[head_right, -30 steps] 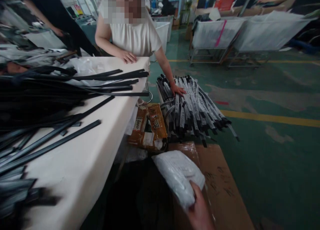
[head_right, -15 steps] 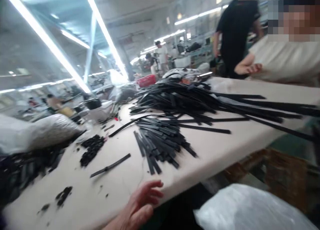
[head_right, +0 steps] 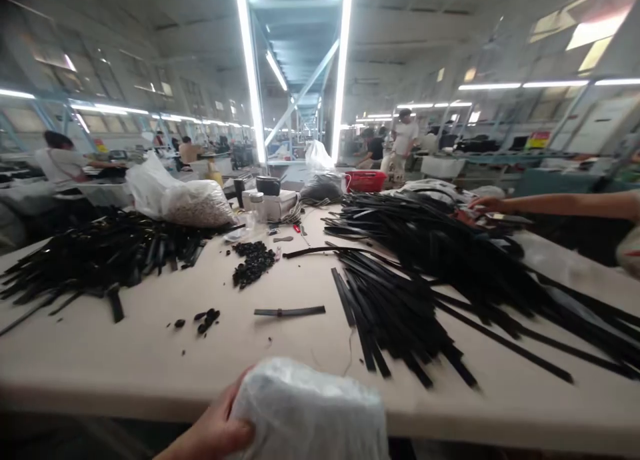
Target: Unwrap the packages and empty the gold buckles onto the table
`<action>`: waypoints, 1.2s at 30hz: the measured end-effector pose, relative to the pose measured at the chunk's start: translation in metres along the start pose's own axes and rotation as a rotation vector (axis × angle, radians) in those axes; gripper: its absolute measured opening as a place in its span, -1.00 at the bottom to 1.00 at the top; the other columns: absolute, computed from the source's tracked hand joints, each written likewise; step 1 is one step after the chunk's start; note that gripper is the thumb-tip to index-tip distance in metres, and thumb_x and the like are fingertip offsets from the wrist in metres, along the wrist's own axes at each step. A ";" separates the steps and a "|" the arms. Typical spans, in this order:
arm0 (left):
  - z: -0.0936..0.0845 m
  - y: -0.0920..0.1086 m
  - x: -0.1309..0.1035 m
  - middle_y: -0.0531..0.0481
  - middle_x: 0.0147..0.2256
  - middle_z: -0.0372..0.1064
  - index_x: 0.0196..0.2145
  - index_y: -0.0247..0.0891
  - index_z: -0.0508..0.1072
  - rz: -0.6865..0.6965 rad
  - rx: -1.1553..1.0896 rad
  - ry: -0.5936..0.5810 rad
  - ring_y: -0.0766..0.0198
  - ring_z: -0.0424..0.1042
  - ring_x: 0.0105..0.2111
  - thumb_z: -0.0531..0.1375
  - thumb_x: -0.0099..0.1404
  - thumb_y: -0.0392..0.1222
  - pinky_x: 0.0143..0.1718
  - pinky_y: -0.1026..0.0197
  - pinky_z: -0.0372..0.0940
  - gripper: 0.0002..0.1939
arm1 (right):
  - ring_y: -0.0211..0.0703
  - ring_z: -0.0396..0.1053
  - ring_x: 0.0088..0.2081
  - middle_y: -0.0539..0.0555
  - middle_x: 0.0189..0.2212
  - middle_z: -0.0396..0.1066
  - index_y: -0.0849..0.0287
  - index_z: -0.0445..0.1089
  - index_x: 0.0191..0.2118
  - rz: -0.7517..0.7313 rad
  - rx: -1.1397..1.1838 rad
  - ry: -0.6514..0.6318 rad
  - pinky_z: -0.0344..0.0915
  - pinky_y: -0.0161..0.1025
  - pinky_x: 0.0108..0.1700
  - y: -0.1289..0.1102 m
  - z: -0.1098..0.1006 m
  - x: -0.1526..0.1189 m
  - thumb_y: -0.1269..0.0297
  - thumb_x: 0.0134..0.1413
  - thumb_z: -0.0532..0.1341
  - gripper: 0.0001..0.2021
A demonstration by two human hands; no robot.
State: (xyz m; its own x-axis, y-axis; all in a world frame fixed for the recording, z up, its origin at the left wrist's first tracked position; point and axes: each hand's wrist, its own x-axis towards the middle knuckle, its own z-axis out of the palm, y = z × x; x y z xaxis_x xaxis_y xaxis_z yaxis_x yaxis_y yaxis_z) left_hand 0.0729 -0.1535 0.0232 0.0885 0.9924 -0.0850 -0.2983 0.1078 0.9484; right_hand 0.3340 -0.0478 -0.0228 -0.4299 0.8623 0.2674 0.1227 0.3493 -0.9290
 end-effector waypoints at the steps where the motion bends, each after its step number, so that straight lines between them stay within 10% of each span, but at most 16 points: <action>1: -0.011 0.003 -0.004 -0.20 -0.05 0.45 0.15 -0.25 0.29 0.038 0.065 0.071 -0.12 0.42 -0.06 0.42 -0.10 0.16 -0.04 0.00 0.31 -0.09 | 0.18 0.45 -0.03 0.08 -0.16 0.52 -0.16 0.46 -0.05 -0.007 0.001 -0.014 0.50 -0.03 -0.24 -0.007 0.004 0.000 0.04 -0.03 0.37 -0.64; 7: -0.063 0.046 -0.003 -0.15 0.02 0.40 0.18 -0.13 0.23 0.379 0.456 0.279 -0.01 0.46 -0.09 0.45 -0.06 0.01 -0.14 0.13 0.40 -0.13 | 0.10 0.52 -0.19 0.21 -0.20 0.55 0.21 0.41 -0.01 -0.057 -0.022 -0.071 0.50 -0.09 -0.15 -0.051 0.033 0.048 0.03 -0.07 0.35 -0.49; 13: -0.102 0.042 0.007 -0.15 0.11 0.35 0.10 -0.07 0.31 0.676 1.104 0.234 0.03 0.32 0.15 0.25 0.20 -0.36 0.14 -0.04 0.28 -0.47 | 0.00 0.46 0.00 0.19 -0.02 0.47 0.12 0.35 0.06 -0.319 -0.152 -0.106 0.43 -0.12 0.05 -0.031 0.062 0.090 0.32 0.11 0.23 -0.64; 25: -0.100 -0.012 -0.047 -0.16 0.23 0.21 0.15 -0.11 0.32 0.527 1.262 0.215 -0.05 0.11 0.29 0.06 0.26 -0.43 0.20 -0.13 0.23 -0.47 | -0.03 0.23 0.24 0.15 0.15 0.35 0.03 0.33 0.12 -0.574 -0.586 -0.185 0.32 -0.03 0.21 -0.003 0.063 0.047 0.42 0.29 0.08 -0.66; 36: -0.109 -0.024 -0.057 -0.30 0.31 0.00 0.30 -0.13 0.06 0.500 1.366 0.301 -0.20 0.07 0.29 0.31 0.11 -0.32 0.17 -0.21 0.25 -0.14 | 0.10 0.03 0.34 0.16 0.39 -0.11 0.03 -0.01 0.37 -0.432 -0.646 -0.232 0.28 0.09 0.23 0.001 0.050 0.011 0.54 0.10 0.08 -0.29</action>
State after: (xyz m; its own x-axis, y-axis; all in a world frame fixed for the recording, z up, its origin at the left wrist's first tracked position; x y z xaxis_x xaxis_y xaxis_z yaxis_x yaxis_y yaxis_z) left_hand -0.0285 -0.2061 -0.0282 0.0026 0.9023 0.4311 0.8789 -0.2077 0.4294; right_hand 0.2845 -0.0561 -0.0338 -0.7231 0.5300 0.4429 0.3653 0.8377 -0.4060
